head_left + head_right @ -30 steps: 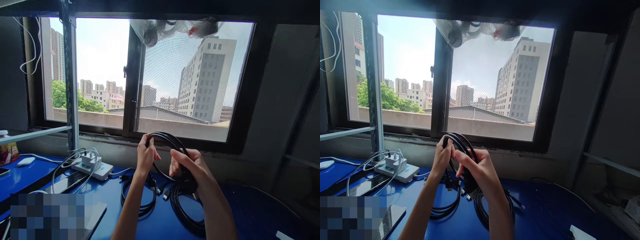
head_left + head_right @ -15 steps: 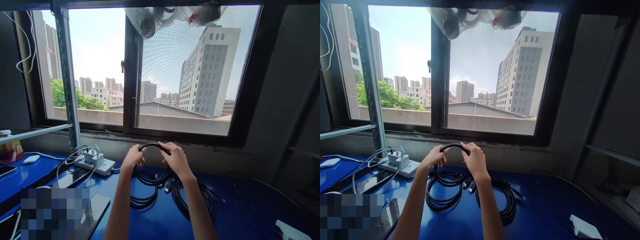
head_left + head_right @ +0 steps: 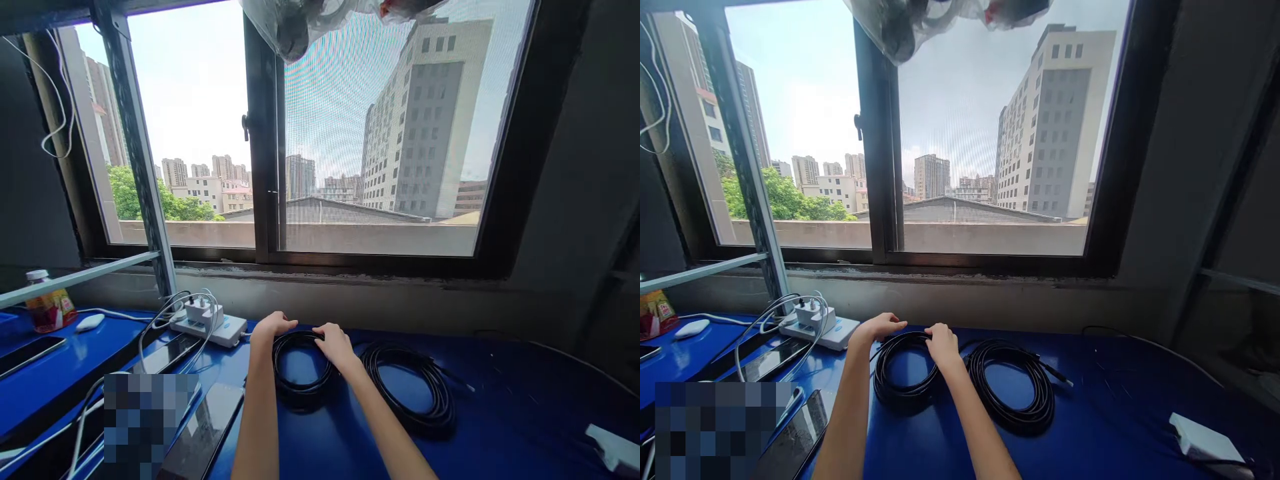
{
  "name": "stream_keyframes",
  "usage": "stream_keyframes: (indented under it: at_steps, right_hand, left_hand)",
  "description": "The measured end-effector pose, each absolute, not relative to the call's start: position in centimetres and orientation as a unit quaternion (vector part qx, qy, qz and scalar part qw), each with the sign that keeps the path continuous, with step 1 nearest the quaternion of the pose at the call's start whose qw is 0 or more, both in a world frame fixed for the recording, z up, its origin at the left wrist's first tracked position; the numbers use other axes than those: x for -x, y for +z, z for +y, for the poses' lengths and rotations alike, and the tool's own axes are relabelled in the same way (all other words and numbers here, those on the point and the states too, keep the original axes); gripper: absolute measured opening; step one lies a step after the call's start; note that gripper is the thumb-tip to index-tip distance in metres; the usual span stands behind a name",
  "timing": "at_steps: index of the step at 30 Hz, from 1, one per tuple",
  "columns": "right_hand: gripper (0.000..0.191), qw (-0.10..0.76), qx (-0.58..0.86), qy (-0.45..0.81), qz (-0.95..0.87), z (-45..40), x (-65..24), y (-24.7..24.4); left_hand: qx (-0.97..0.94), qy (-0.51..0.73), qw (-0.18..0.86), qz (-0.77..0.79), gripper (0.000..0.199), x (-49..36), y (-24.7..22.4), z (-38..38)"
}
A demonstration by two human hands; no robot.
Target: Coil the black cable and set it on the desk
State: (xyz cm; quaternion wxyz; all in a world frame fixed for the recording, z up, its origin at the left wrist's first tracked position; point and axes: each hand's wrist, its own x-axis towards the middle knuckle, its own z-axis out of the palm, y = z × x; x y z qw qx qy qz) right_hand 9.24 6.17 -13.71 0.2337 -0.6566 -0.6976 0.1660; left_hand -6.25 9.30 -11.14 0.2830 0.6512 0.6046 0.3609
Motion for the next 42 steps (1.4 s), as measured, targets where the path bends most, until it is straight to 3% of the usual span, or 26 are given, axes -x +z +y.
stream_keyframes:
  at_steps: [6, 11, 15, 18, 30, 37, 42]
  right_hand:
    - [0.026, 0.214, 0.649, 0.131, -0.718, 6.2, -9.3, -14.7]
    - [0.025, 0.203, 0.641, 0.108, -0.733, 5.9, -9.2, -15.3]
    - [0.023, 0.204, 0.647, 0.114, -0.726, 5.7, -9.3, -15.4]
    - [0.025, 0.226, 0.642, 0.136, -0.720, 5.5, -9.8, -14.9]
    - [0.022, 0.429, 0.657, 0.143, -0.603, 3.5, -14.9, -7.9]
    - [0.040, 0.643, 0.531, 0.139, -0.535, 1.0, -15.4, -3.9]
    - [0.056, 0.738, 0.434, 0.174, -0.487, -1.0, -15.1, -2.4]
  left_hand:
    - [-0.676, 0.385, 0.197, 0.597, 0.011, 5.7, -8.5, 7.9]
    - [-0.741, 0.321, 0.166, 0.566, 0.023, 3.7, -6.9, 5.0]
    - [-0.799, 0.238, 0.154, 0.530, 0.017, 2.2, -8.1, 2.8]
    - [-0.817, 0.190, 0.123, 0.530, 0.023, 2.0, -10.0, 1.7]
    - [-0.824, 0.061, 0.050, 0.562, 0.032, -1.2, -17.1, 0.6]
    - [-0.821, 0.055, 0.041, 0.567, 0.033, -2.0, -17.7, 1.4]
    - [-0.826, 0.069, 0.053, 0.557, 0.032, -1.1, -17.6, 0.8]
